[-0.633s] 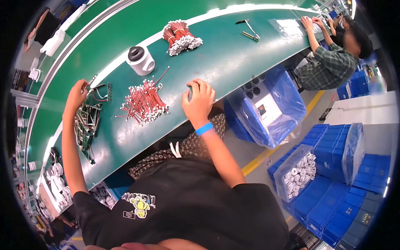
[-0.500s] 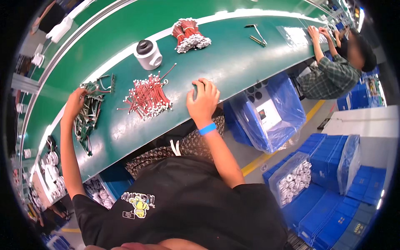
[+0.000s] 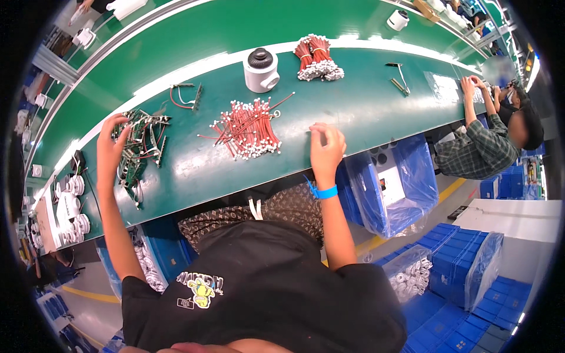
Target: Assembling light fixtures by connecting wiring to circuit boards and placing them into white plastic housings.
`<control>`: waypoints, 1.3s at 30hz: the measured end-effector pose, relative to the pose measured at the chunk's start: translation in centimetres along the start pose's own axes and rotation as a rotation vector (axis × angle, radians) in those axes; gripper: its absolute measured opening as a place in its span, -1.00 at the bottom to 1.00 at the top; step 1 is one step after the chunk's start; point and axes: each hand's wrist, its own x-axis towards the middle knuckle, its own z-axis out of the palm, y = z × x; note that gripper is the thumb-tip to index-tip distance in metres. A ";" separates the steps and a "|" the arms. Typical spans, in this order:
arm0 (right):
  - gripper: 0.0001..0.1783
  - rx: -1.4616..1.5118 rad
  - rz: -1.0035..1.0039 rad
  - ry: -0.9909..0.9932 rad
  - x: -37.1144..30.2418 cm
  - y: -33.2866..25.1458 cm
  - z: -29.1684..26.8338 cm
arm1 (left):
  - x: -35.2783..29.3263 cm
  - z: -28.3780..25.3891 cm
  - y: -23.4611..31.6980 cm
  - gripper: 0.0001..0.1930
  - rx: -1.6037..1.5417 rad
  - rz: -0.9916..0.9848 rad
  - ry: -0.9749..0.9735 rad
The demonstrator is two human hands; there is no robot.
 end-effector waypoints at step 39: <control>-0.34 -0.589 0.148 -0.561 -11.6 4.5 0.7 | -19.1 14.3 22.3 -0.87 -1.136 -0.004 -0.402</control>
